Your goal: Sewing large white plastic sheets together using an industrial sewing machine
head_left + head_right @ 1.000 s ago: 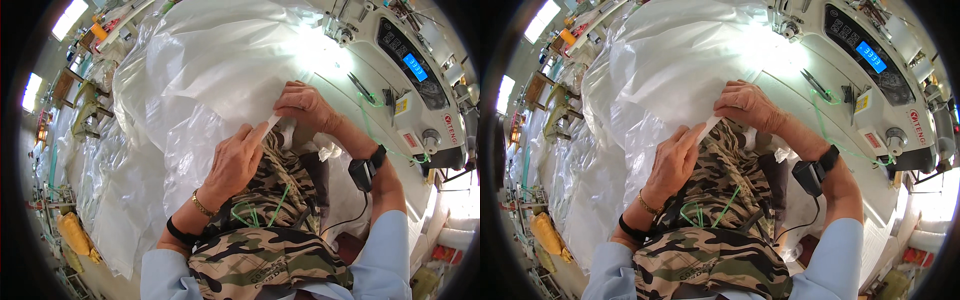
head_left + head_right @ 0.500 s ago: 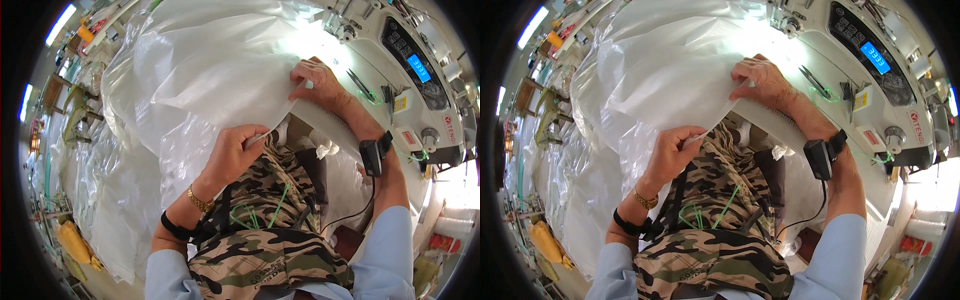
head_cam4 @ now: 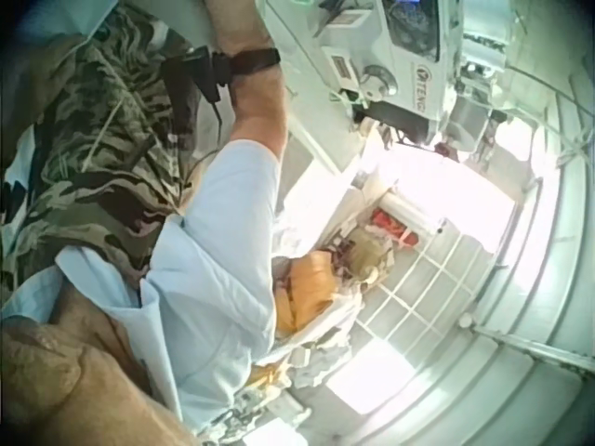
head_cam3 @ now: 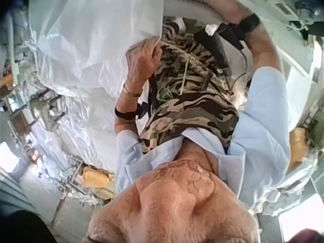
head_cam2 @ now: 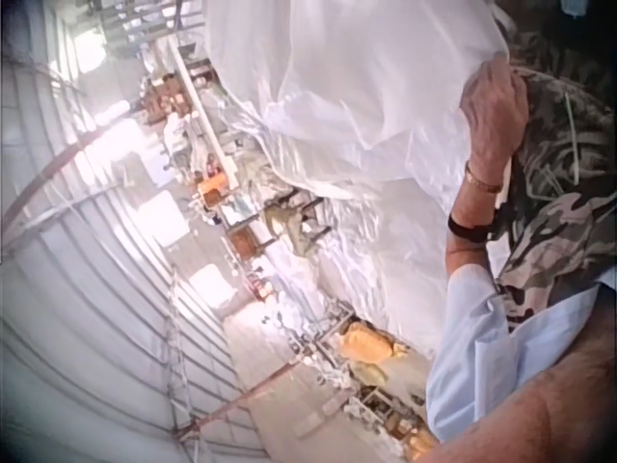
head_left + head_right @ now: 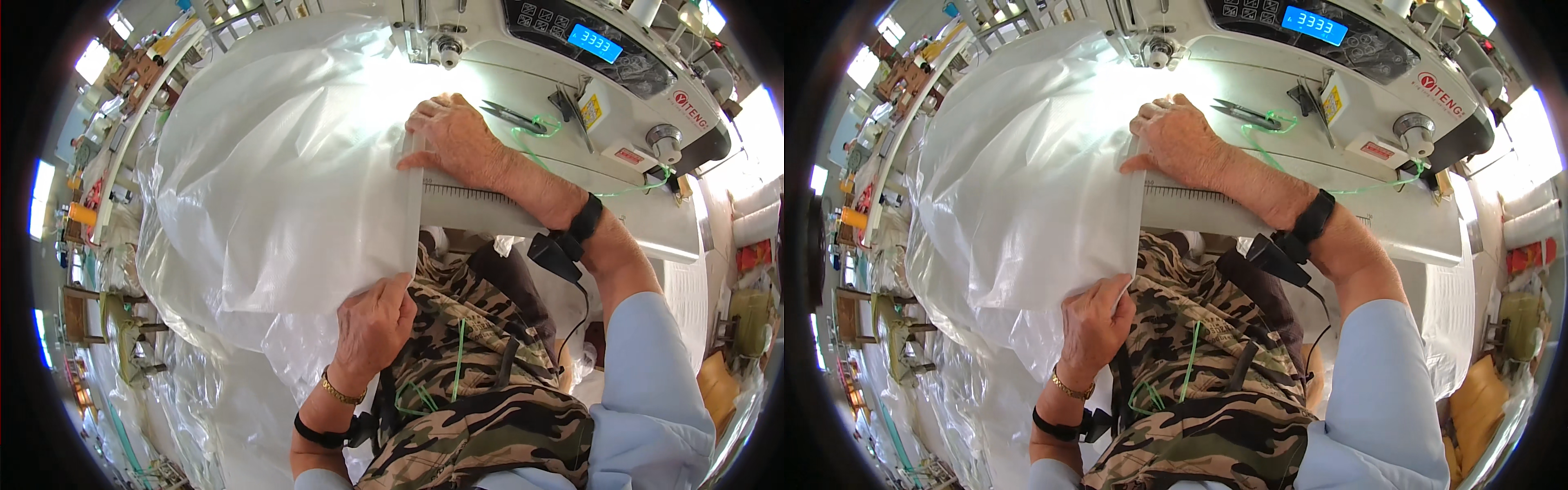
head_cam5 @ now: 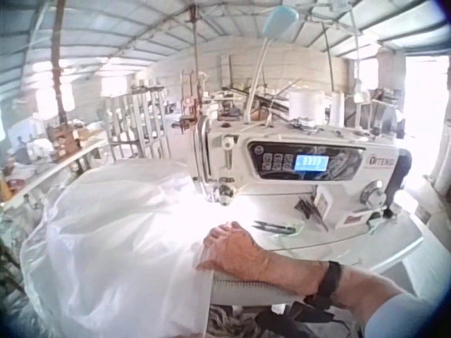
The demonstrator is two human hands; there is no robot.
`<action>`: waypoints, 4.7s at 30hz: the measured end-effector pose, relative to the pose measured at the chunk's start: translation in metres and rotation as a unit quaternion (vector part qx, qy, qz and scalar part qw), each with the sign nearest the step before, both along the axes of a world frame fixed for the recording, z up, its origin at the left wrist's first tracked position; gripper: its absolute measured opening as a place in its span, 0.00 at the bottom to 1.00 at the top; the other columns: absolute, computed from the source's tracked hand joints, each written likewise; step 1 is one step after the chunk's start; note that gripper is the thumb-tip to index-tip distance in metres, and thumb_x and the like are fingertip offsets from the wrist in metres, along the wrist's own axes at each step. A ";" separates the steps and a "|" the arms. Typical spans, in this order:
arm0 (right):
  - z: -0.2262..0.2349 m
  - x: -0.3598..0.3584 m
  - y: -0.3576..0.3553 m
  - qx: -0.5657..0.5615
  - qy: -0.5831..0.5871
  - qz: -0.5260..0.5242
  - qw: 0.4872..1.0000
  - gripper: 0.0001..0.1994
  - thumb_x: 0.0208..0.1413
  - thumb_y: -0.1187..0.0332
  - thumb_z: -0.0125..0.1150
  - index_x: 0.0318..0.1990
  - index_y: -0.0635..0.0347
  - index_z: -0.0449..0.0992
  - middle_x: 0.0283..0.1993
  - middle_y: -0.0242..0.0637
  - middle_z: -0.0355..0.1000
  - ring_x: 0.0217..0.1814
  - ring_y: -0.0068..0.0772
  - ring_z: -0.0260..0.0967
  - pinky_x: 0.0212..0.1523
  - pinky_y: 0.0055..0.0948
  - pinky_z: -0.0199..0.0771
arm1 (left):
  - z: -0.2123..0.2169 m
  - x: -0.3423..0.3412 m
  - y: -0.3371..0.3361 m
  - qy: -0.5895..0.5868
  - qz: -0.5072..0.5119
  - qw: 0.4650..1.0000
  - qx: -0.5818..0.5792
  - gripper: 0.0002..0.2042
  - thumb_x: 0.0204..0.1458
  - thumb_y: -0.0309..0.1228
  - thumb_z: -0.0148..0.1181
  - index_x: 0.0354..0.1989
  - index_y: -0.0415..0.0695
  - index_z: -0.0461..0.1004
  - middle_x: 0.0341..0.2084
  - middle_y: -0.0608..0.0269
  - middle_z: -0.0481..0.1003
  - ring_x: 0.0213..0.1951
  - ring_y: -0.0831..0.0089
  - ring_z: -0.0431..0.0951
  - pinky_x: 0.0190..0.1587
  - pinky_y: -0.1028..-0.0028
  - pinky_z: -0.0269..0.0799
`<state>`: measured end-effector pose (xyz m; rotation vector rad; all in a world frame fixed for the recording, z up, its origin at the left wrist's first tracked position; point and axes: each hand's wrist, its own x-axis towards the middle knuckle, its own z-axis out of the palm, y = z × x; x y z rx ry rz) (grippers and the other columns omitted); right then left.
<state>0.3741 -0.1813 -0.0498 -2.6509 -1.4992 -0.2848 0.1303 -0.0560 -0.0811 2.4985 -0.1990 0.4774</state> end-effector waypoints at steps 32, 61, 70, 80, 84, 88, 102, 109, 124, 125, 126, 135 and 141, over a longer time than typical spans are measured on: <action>-0.022 0.016 -0.007 0.133 0.039 -0.106 0.985 0.14 0.60 0.65 0.50 0.43 0.61 0.80 0.48 0.49 0.70 0.56 0.45 0.63 0.58 0.45 0.60 | 0.019 0.177 0.013 0.179 0.065 0.977 0.098 0.09 0.62 0.31 0.43 0.42 0.37 0.62 0.36 0.38 0.70 0.43 0.38 0.71 0.46 0.53 0.68; -0.009 0.015 -0.014 0.040 0.063 -0.040 0.996 0.13 0.57 0.66 0.54 0.46 0.55 0.81 0.56 0.45 0.69 0.63 0.45 0.63 0.59 0.52 0.61 | 0.039 0.190 -0.001 0.163 0.092 0.979 0.081 0.18 0.56 0.29 0.51 0.52 0.33 0.73 0.38 0.39 0.77 0.41 0.52 0.79 0.45 0.62 0.71; -0.013 0.019 -0.017 0.077 0.066 -0.045 0.994 0.14 0.55 0.68 0.51 0.44 0.62 0.80 0.56 0.50 0.68 0.64 0.49 0.61 0.62 0.59 0.57 | 0.024 0.221 0.014 0.102 0.144 0.982 0.067 0.18 0.50 0.31 0.59 0.47 0.33 0.73 0.19 0.52 0.71 0.23 0.62 0.71 0.32 0.64 0.68; -0.012 0.019 -0.011 0.064 0.086 -0.065 0.992 0.17 0.57 0.68 0.49 0.50 0.62 0.78 0.65 0.53 0.63 0.73 0.57 0.51 0.67 0.63 0.48 | 0.016 0.231 0.020 0.095 0.168 0.978 0.074 0.16 0.45 0.35 0.64 0.33 0.33 0.70 0.24 0.44 0.76 0.32 0.51 0.79 0.36 0.59 0.72; -0.009 0.021 -0.012 0.029 0.085 -0.074 0.993 0.18 0.60 0.68 0.46 0.54 0.60 0.76 0.67 0.51 0.62 0.73 0.56 0.51 0.69 0.62 0.46 | 0.014 0.234 0.020 0.096 0.165 0.977 0.092 0.19 0.46 0.37 0.64 0.37 0.32 0.74 0.30 0.39 0.78 0.36 0.48 0.79 0.40 0.58 0.73; -0.018 0.024 -0.009 0.036 0.053 -0.092 0.994 0.19 0.62 0.66 0.43 0.55 0.58 0.75 0.66 0.49 0.63 0.73 0.52 0.52 0.69 0.59 0.47 | 0.012 0.234 0.020 0.092 0.168 0.977 0.097 0.20 0.47 0.39 0.63 0.38 0.32 0.73 0.30 0.39 0.78 0.37 0.48 0.79 0.41 0.57 0.73; -0.012 0.023 -0.010 0.042 0.077 -0.085 0.992 0.16 0.61 0.64 0.47 0.50 0.58 0.77 0.61 0.47 0.64 0.69 0.50 0.55 0.65 0.58 0.51 | 0.008 0.236 0.016 0.033 0.160 0.983 0.085 0.20 0.45 0.34 0.62 0.42 0.30 0.73 0.35 0.38 0.77 0.42 0.48 0.78 0.47 0.58 0.72; -0.027 0.025 -0.010 0.061 0.030 -0.081 0.994 0.16 0.61 0.59 0.48 0.52 0.51 0.75 0.58 0.46 0.67 0.66 0.49 0.59 0.60 0.55 0.60 | 0.028 0.185 0.005 0.027 0.091 0.991 0.094 0.18 0.50 0.30 0.58 0.45 0.28 0.74 0.43 0.35 0.75 0.47 0.45 0.75 0.52 0.58 0.70; -0.022 0.040 -0.022 0.131 0.014 0.074 0.988 0.19 0.58 0.67 0.50 0.57 0.52 0.72 0.37 0.36 0.68 0.48 0.35 0.66 0.57 0.36 0.65 | 0.052 0.133 0.331 -0.144 0.250 0.926 0.242 0.20 0.65 0.41 0.45 0.59 0.44 0.70 0.58 0.51 0.71 0.59 0.52 0.70 0.60 0.62 0.65; -0.022 0.038 -0.023 0.123 0.017 0.074 0.989 0.19 0.58 0.67 0.50 0.57 0.52 0.72 0.37 0.36 0.68 0.48 0.35 0.66 0.57 0.36 0.65 | 0.036 0.142 0.340 -0.140 0.251 0.929 0.235 0.20 0.65 0.41 0.45 0.59 0.44 0.70 0.58 0.51 0.71 0.59 0.52 0.70 0.60 0.62 0.65; -0.022 0.036 -0.022 0.117 0.007 0.074 0.990 0.19 0.57 0.68 0.51 0.57 0.53 0.72 0.38 0.36 0.68 0.47 0.36 0.66 0.56 0.36 0.65 | 0.020 0.150 0.347 -0.062 0.277 0.940 0.187 0.20 0.65 0.42 0.45 0.58 0.46 0.71 0.57 0.52 0.72 0.58 0.52 0.71 0.58 0.62 0.66; -0.010 0.028 -0.032 0.092 -0.014 0.047 0.995 0.18 0.55 0.69 0.52 0.53 0.60 0.74 0.39 0.38 0.70 0.45 0.38 0.68 0.52 0.36 0.69 | 0.000 0.157 0.252 0.023 0.336 0.909 0.245 0.13 0.62 0.41 0.49 0.37 0.43 0.70 0.39 0.53 0.77 0.46 0.54 0.76 0.47 0.55 0.71; -0.017 0.032 -0.032 0.096 -0.029 0.041 0.994 0.17 0.55 0.70 0.52 0.52 0.58 0.75 0.38 0.38 0.71 0.45 0.39 0.69 0.53 0.36 0.69 | 0.000 0.154 0.241 0.047 0.341 0.921 0.181 0.11 0.62 0.38 0.48 0.34 0.43 0.66 0.35 0.53 0.78 0.43 0.51 0.76 0.42 0.53 0.69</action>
